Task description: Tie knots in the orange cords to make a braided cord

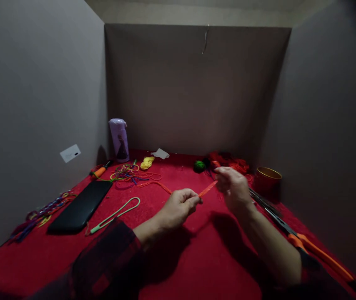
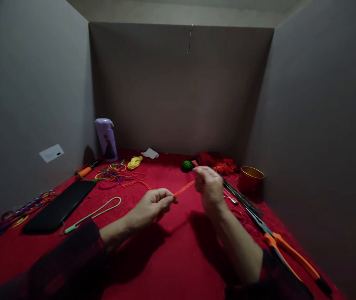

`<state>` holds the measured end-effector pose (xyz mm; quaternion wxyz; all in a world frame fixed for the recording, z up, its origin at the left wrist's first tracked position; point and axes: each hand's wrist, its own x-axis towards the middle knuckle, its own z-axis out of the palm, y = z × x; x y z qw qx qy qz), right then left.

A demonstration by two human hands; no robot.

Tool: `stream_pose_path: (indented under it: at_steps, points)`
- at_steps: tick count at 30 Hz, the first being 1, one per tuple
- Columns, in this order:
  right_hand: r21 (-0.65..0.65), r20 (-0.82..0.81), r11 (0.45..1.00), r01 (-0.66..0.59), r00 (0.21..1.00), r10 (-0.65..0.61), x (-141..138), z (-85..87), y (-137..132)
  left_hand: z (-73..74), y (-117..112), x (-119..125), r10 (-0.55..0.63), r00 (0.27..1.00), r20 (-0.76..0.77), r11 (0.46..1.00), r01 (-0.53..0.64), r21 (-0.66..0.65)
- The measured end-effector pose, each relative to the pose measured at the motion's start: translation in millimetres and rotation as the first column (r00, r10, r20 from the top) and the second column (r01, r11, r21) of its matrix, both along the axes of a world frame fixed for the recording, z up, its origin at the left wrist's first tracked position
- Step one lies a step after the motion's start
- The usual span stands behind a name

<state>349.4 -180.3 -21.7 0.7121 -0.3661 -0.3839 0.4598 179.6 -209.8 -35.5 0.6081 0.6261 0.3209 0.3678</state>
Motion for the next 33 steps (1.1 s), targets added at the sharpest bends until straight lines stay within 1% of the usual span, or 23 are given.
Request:
stream_pose_path:
  at_steps: [1,2,5,7,9,11,12,13,14,15,16,17,19,20,21,22,23,24,25,26,29,31,33]
  points:
    - [-0.022,-0.058,0.99,0.14,0.988,-0.141,13.0,2.6,5.6,2.0,-2.3,0.7,0.014,1.0,-0.011,1.0,-0.014,0.018]
    - [-0.055,-0.111,0.966,0.254,0.96,-0.259,26.9,4.3,11.2,4.3,-4.5,1.0,0.011,1.0,-0.011,1.0,-0.011,0.026]
    - [-0.082,-0.218,0.879,0.47,0.852,-0.476,67.3,2.2,25.2,11.7,-10.7,-0.8,-0.067,0.997,0.025,0.998,0.067,0.004]
    - [-0.109,-0.235,0.835,0.539,0.802,-0.549,86.2,-3.8,31.5,18.5,-16.0,-5.0,-0.169,0.985,0.044,0.985,0.171,-0.031]
    - [-0.118,-0.235,0.803,0.585,0.769,-0.595,94.8,-10.4,35.4,27.4,-21.2,-11.2,-0.323,0.945,0.049,0.944,0.326,-0.054]
    - [-0.111,-0.221,0.79,0.603,0.76,-0.611,93.7,-15.4,37.3,36.5,-22.9,-18.5,-0.469,0.883,-0.008,0.883,0.469,-0.027]
    - [-0.105,-0.211,0.797,0.595,0.77,-0.603,90.5,-16.9,37.5,40.0,-21.0,-22.4,-0.479,0.874,-0.08,0.876,0.482,0.02]
    - [-0.097,-0.198,0.813,0.575,0.789,-0.582,85.9,-17.8,37.1,42.2,-16.5,-26.4,-0.413,0.893,-0.18,0.896,0.434,0.099]
    - [-0.089,-0.181,0.837,0.54,0.817,-0.547,80.5,-18.2,36.3,42.8,-9.5,-30.8,-0.26,0.922,-0.285,0.92,0.327,0.218]
    - [-0.079,-0.156,0.873,0.481,0.859,-0.488,74.3,-18.2,35.0,42.1,-0.1,-35.8,0.005,0.941,-0.338,0.916,0.132,0.38]
    - [-0.068,-0.122,0.905,0.419,0.897,-0.425,67.7,-18.0,33.2,40.3,11.2,-41.4,0.271,0.896,-0.352,0.845,-0.047,0.532]
    - [-0.059,-0.08,0.932,0.357,0.929,-0.361,60.6,-17.6,31.1,37.9,23.6,-48.0,0.448,0.821,-0.355,0.766,-0.147,0.626]
    - [-0.042,-0.003,0.963,0.267,0.964,-0.268,45.9,-16.8,26.4,33.0,48.7,-62.9,0.638,0.666,-0.386,0.673,-0.239,0.7]
    - [-0.037,0.026,0.972,0.231,0.973,-0.23,38.6,-16.6,24.0,30.9,59.9,-70.4,0.723,0.555,-0.411,0.624,-0.27,0.733]
    - [-0.034,0.045,0.98,0.195,0.98,-0.193,31.6,-16.6,21.7,28.9,69.9,-77.2,0.777,0.443,-0.448,0.593,-0.273,0.758]
    - [-0.031,0.059,0.987,0.159,0.986,-0.157,25.0,-16.9,19.7,26.6,78.3,-82.6,0.799,0.346,-0.492,0.584,-0.255,0.77]
    - [-0.027,0.07,0.992,0.125,0.99,-0.123,19.1,-17.5,18.1,23.5,85.2,-86.1,0.797,0.271,-0.54,0.598,-0.223,0.77]
    - [-0.022,0.082,0.995,0.098,0.992,-0.096,14.0,-18.6,16.9,19.5,90.9,-87.4,0.779,0.226,-0.584,0.623,-0.182,0.761]
    - [-0.017,0.098,0.997,0.079,0.992,-0.077,9.7,-20.1,16.0,14.5,95.6,-86.6,0.757,0.208,-0.619,0.65,-0.145,0.746]
    - [-0.014,0.115,0.998,0.066,0.991,-0.064,6.2,-21.9,15.5,8.8,99.4,-84.1,0.739,0.207,-0.641,0.67,-0.118,0.733]
    - [-0.024,0.17,0.999,0.039,0.985,-0.035,-0.8,-27.6,15.1,-6.0,109.0,-74.3,0.721,0.237,-0.651,0.686,-0.113,0.719]
    - [-0.04,0.211,0.999,0.012,0.978,-0.004,-4.2,-30.5,14.7,-6.3,115.0,-74.9,0.739,0.246,-0.627,0.669,-0.162,0.726]
    - [-0.049,0.273,0.999,-0.022,0.961,0.035,-7.6,-32.2,13.6,4.0,119.9,-85.4,0.786,0.248,-0.566,0.617,-0.248,0.747]
